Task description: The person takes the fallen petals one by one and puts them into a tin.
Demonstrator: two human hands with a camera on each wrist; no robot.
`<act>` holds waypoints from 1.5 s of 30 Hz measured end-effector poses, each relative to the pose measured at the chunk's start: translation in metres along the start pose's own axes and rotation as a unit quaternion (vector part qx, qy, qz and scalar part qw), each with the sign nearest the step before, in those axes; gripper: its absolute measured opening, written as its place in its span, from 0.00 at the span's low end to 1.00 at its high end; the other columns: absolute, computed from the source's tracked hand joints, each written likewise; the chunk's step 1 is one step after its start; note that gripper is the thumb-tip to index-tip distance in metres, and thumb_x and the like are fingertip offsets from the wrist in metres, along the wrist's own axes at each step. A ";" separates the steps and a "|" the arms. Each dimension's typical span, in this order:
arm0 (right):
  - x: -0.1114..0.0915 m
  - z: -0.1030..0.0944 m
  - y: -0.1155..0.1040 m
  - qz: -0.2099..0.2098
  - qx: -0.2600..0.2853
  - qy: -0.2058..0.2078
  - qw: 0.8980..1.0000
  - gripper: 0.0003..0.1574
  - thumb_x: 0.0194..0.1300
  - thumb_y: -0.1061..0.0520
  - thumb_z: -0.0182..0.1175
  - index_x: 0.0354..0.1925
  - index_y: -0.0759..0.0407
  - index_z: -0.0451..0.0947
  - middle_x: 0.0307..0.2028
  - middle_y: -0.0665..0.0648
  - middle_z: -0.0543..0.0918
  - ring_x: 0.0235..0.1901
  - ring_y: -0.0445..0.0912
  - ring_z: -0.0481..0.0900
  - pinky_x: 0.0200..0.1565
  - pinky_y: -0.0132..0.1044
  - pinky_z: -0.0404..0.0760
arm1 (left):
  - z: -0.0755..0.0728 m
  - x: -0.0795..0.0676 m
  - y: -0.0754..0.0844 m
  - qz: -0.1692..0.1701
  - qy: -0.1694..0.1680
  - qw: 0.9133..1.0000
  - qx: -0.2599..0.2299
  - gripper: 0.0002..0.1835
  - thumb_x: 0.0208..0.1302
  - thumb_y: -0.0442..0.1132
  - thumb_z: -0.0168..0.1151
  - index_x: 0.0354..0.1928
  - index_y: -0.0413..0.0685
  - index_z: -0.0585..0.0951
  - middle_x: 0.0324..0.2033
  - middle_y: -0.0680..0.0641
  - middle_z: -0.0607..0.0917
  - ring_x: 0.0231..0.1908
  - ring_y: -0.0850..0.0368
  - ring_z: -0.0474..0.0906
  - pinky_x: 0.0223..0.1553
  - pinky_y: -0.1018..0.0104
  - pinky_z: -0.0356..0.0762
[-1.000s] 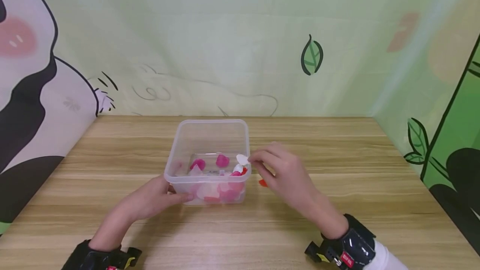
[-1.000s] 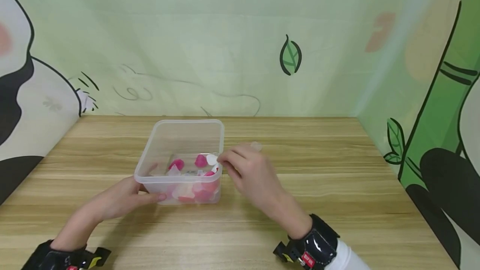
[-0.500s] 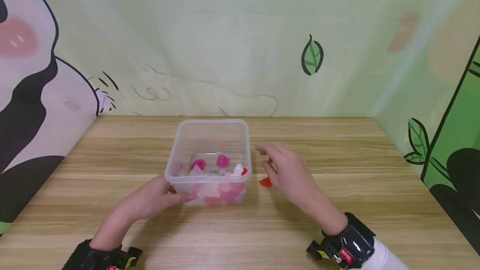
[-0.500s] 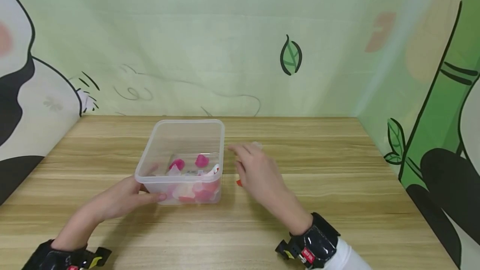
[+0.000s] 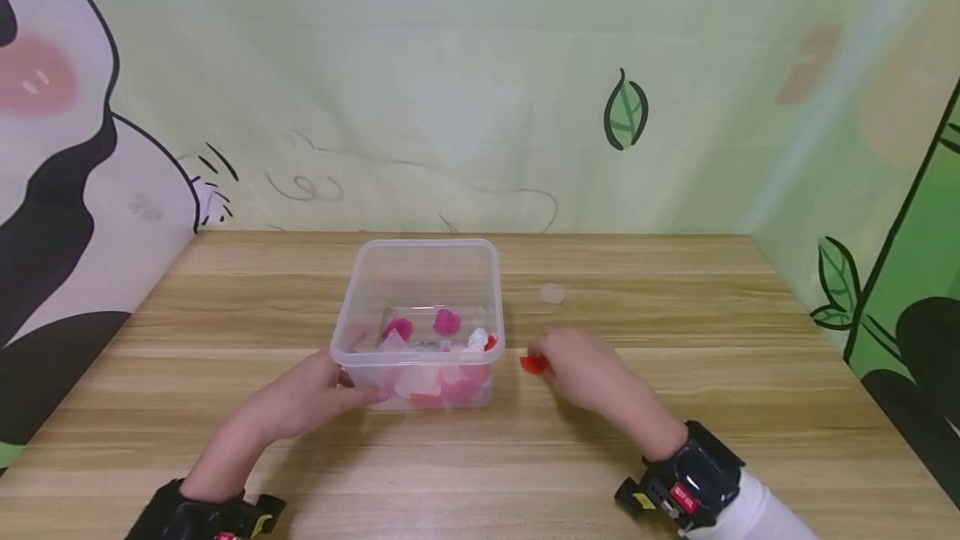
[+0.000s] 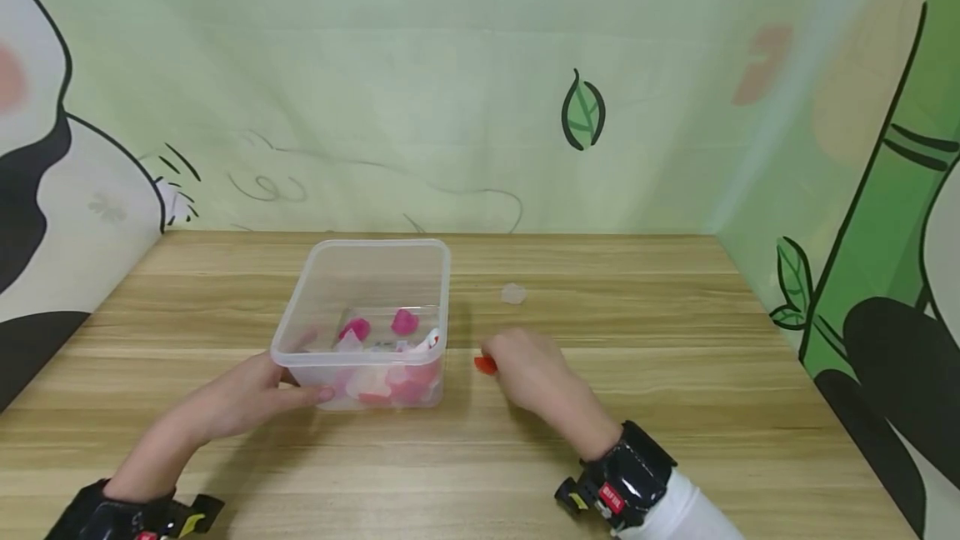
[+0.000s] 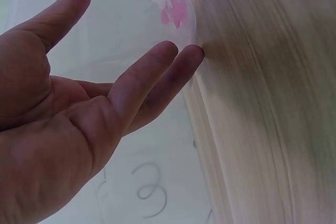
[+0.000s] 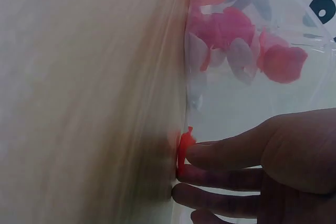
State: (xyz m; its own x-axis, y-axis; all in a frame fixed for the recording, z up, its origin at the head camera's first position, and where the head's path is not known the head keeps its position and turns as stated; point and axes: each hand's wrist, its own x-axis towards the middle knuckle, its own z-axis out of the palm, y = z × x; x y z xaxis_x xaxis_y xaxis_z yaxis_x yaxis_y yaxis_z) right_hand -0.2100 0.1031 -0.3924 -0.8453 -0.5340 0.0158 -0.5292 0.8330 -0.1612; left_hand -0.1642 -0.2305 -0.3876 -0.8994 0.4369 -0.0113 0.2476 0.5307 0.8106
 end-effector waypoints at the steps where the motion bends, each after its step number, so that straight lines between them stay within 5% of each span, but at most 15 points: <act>1: 0.000 0.001 0.001 0.002 -0.002 -0.002 1.000 0.09 0.58 0.67 0.68 0.37 0.56 0.83 0.31 0.51 0.81 0.31 0.45 0.79 0.32 0.35 0.75 | 0.000 0.000 0.000 0.000 0.000 1.000 0.000 0.29 0.65 0.39 0.67 0.61 0.43 0.62 0.44 0.43 0.79 0.39 0.50 0.78 0.39 0.66 0.75; 14: 0.000 0.002 0.005 0.023 0.001 -0.008 1.000 0.16 0.57 0.66 0.66 0.22 0.51 0.73 0.20 0.45 0.70 0.22 0.41 0.69 0.24 0.32 0.68 | 0.000 0.000 0.000 -0.002 0.000 1.000 0.004 0.29 0.65 0.40 0.67 0.61 0.43 0.63 0.44 0.43 0.80 0.39 0.51 0.77 0.39 0.66 0.75; 23: -0.003 -0.015 0.005 0.008 0.049 0.103 0.993 0.11 0.59 0.65 0.64 0.26 0.51 0.75 0.22 0.44 0.74 0.21 0.39 0.69 0.22 0.29 0.66 | -0.001 0.000 0.001 -0.004 -0.004 1.000 -0.002 0.29 0.66 0.40 0.66 0.62 0.43 0.63 0.47 0.43 0.79 0.41 0.51 0.77 0.40 0.66 0.75; 28: -0.004 -0.025 -0.001 -0.007 0.066 0.222 0.973 0.04 0.61 0.63 0.65 0.33 0.54 0.81 0.26 0.45 0.80 0.19 0.37 0.68 0.20 0.28 0.65 | -0.002 -0.002 0.002 -0.004 0.001 1.000 0.006 0.30 0.66 0.41 0.67 0.63 0.43 0.63 0.46 0.43 0.79 0.40 0.51 0.77 0.38 0.67 0.74; 35: -0.007 -0.030 -0.013 -0.069 0.087 0.357 0.927 0.05 0.60 0.63 0.68 0.36 0.56 0.84 0.30 0.46 0.82 0.25 0.40 0.73 0.27 0.27 0.69 | -0.002 -0.002 0.001 -0.012 0.003 1.000 0.015 0.31 0.65 0.42 0.68 0.64 0.44 0.63 0.45 0.43 0.80 0.40 0.50 0.77 0.38 0.67 0.74; 40: -0.008 -0.029 -0.023 -0.127 0.104 0.397 0.903 0.07 0.58 0.65 0.69 0.37 0.58 0.84 0.32 0.49 0.83 0.26 0.40 0.75 0.29 0.27 0.71 | -0.001 -0.002 0.001 -0.015 0.002 1.000 0.011 0.32 0.65 0.41 0.67 0.64 0.42 0.62 0.45 0.43 0.80 0.40 0.49 0.77 0.39 0.67 0.75; 45: -0.008 -0.028 -0.029 -0.155 0.126 0.392 0.898 0.09 0.56 0.66 0.72 0.38 0.60 0.86 0.34 0.50 0.83 0.29 0.41 0.77 0.30 0.25 0.71 | 0.000 -0.001 0.000 -0.015 0.003 1.000 0.011 0.32 0.65 0.41 0.67 0.64 0.43 0.62 0.46 0.43 0.79 0.40 0.48 0.77 0.38 0.66 0.75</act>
State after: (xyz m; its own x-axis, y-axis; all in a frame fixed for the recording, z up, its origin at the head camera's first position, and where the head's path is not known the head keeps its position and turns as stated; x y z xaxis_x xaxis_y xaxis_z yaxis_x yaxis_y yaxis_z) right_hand -0.1893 0.0871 -0.3605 -0.5035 -0.3864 0.7728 -0.7982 0.5505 -0.2448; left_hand -0.1634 -0.2313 -0.3877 -0.9087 0.4161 -0.0324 0.2282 0.5603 0.7962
